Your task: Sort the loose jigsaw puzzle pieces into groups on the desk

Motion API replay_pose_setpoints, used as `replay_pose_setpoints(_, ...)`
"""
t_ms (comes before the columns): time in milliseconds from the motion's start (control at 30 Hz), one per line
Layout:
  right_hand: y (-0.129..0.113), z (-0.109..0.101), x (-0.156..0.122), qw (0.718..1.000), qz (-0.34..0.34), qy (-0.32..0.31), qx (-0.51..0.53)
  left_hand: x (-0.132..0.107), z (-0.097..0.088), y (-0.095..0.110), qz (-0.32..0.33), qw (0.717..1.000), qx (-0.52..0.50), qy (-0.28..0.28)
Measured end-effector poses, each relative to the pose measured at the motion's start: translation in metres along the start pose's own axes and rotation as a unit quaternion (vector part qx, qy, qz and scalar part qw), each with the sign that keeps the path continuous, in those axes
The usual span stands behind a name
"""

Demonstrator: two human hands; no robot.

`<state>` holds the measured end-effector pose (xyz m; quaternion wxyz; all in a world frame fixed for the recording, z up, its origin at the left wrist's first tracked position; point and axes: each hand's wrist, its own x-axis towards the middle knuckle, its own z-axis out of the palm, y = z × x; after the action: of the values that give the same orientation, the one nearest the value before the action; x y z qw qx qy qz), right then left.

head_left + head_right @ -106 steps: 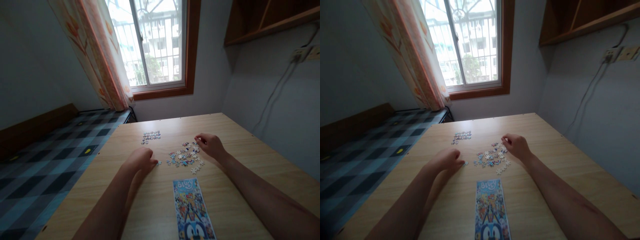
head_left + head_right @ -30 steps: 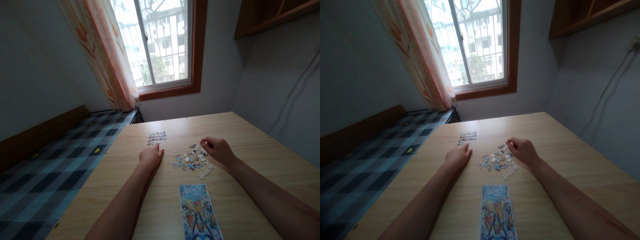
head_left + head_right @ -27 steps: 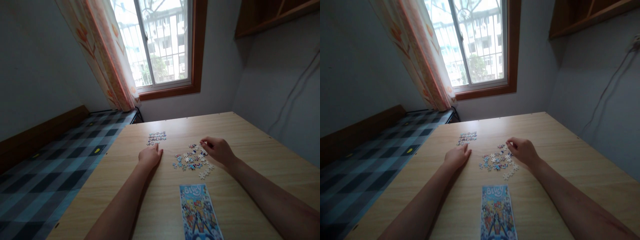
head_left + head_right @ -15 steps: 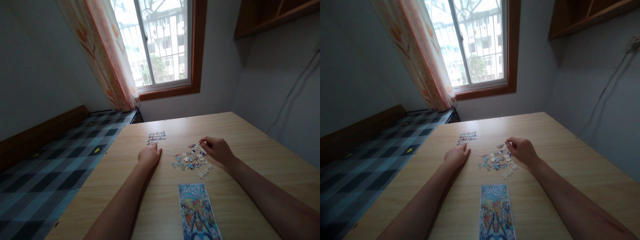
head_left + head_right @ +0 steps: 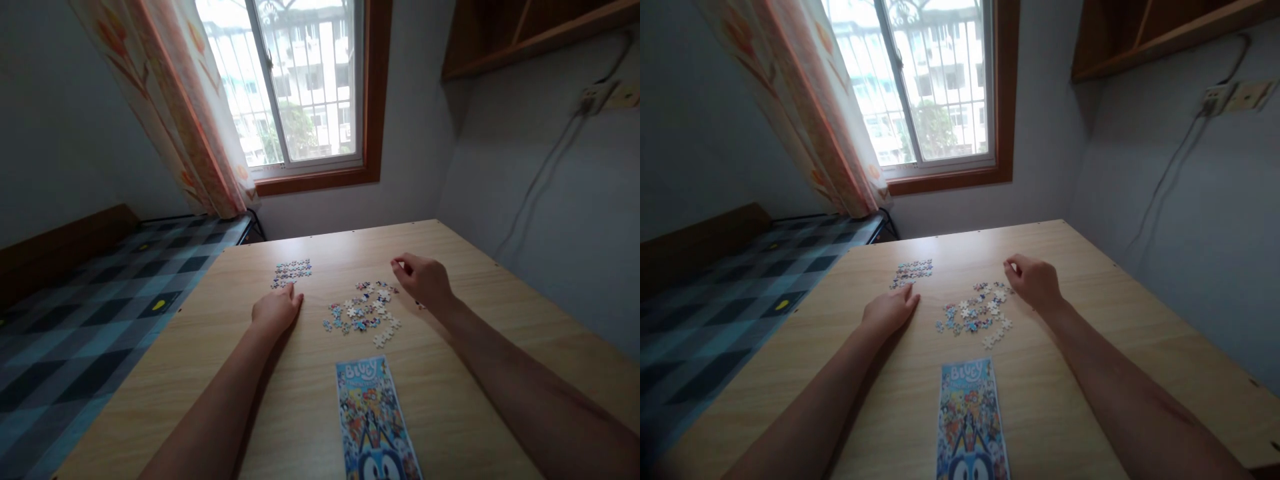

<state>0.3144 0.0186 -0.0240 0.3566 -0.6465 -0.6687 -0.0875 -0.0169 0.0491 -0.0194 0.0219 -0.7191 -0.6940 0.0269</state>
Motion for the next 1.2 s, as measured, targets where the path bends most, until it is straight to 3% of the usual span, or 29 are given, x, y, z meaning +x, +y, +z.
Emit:
replay_pose_setpoints(67, 0.006, -0.014, 0.009, 0.997, 0.046, -0.018, -0.06, 0.001, -0.002, 0.0, -0.001, 1.0, 0.001, -0.008)
replay_pose_setpoints(167, 0.016, -0.033, 0.017, 0.981, 0.085, -0.13, -0.114, 0.001, -0.003, 0.001, 0.005, 1.0, 0.003, -0.007)
replay_pose_setpoints(300, 0.023, -0.04, 0.016, 0.936, 0.052, -0.332, -0.102, 0.003, -0.001, 0.0, 0.006, 1.0, 0.006, -0.003)
replay_pose_setpoints(433, 0.017, -0.036, 0.007, 0.894, 0.046, -0.438, -0.087, 0.004, 0.003, -0.001, 0.0, 1.0, 0.007, 0.0)
replay_pose_setpoints(533, 0.01, -0.035, 0.003, 0.885, 0.06, -0.45, -0.107, 0.003, 0.004, 0.0, -0.005, 1.0, 0.012, -0.001)
replay_pose_setpoints(700, 0.011, -0.033, 0.005, 0.895, 0.053, -0.43, -0.107, 0.0, 0.004, 0.0, -0.01, 1.0, 0.011, 0.003)
replay_pose_setpoints(967, 0.033, -0.022, -0.003, 0.932, 0.023, -0.355, -0.065, 0.001, 0.006, -0.002, -0.003, 1.0, -0.001, 0.014)
replay_pose_setpoints(1200, 0.044, -0.016, 0.0, 0.916, 0.066, -0.394, -0.022, -0.001, 0.002, -0.001, -0.001, 1.0, -0.003, 0.008)
